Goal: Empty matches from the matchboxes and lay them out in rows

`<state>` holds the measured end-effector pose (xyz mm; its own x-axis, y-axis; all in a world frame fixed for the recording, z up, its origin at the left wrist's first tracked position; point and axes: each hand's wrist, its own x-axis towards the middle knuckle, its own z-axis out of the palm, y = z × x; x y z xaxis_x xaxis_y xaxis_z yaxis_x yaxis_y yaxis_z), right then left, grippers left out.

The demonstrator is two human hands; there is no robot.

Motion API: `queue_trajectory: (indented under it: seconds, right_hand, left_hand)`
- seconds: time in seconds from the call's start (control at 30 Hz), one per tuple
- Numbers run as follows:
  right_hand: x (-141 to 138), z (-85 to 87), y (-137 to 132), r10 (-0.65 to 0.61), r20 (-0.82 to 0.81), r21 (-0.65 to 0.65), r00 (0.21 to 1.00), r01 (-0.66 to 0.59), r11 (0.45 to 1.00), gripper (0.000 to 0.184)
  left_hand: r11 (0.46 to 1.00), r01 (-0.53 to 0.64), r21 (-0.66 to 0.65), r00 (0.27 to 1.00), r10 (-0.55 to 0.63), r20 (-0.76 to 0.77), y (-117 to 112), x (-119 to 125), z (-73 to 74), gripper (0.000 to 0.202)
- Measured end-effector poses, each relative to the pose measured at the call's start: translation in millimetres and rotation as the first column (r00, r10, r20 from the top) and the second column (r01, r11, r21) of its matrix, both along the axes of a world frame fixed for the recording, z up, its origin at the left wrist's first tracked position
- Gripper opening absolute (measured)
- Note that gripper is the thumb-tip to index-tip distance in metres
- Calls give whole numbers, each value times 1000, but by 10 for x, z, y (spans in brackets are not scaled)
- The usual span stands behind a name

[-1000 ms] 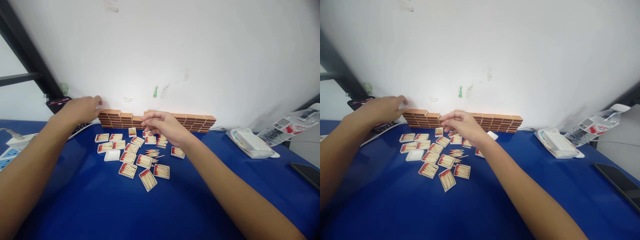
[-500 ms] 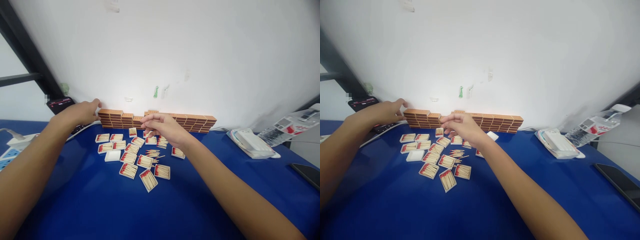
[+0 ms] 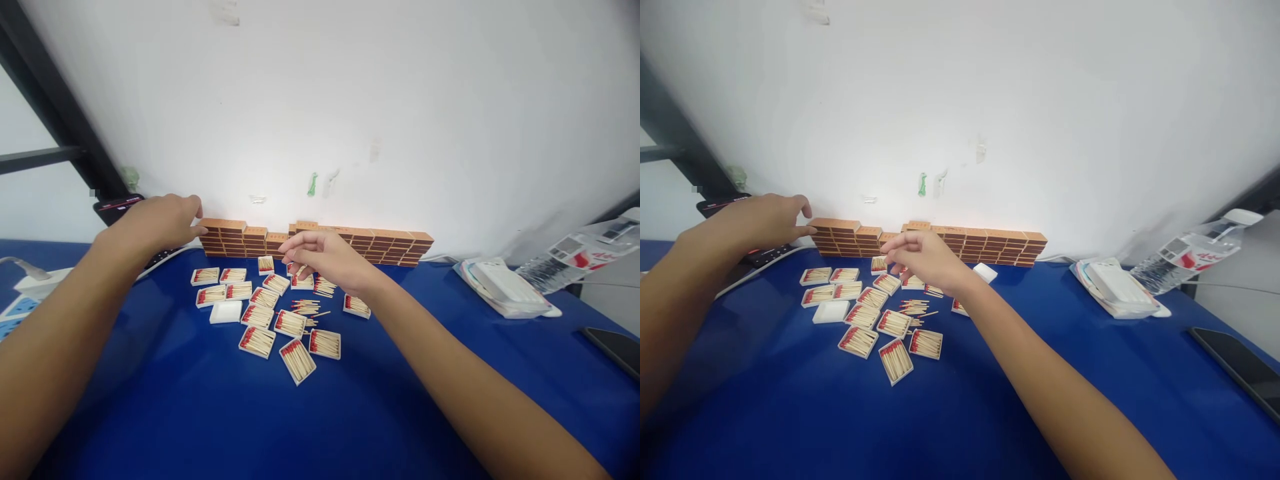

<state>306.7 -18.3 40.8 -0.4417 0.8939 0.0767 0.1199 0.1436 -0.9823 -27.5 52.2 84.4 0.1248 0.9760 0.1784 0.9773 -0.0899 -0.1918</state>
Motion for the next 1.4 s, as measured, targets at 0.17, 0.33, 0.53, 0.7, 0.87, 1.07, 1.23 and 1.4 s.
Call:
queue_trajectory:
  seconds: [0.17,0.33,0.53,0.7,0.87,1.07,1.23,1.4]
  right_hand:
    - [21,-6,18,-10,68,31,998,8,999,10]
    - [44,-57,53,-16,172,123,985,-6,992,12]
    - [125,24,10,-98,401,336,911,-46,941,13]
    - [400,346,-88,-241,439,510,866,-19,860,13]
    - [676,449,-88,-201,619,394,760,-78,916,11]
    - [924,92,-156,-291,638,440,713,-28,897,21]
    - [1174,-234,-379,-177,709,279,682,-40,960,49]
    - [1143,-363,-418,-93,714,179,694,-52,983,29]
  left_hand:
    - [913,119,-389,988,-71,135,-245,329,177,25]
    - [715,255,-651,967,-178,183,-433,590,130,32]
    - [732,258,-630,966,-187,179,-567,845,72,49]
    - [743,346,-573,936,-234,262,-614,897,100,47]
    - [774,383,-504,921,-283,267,-566,900,36,44]
    - [762,375,-528,923,-256,287,-501,868,-17,47]
    - [758,397,-518,915,-282,288,-483,897,-61,44]
    - [773,546,-323,817,-406,409,-484,1131,-314,35]
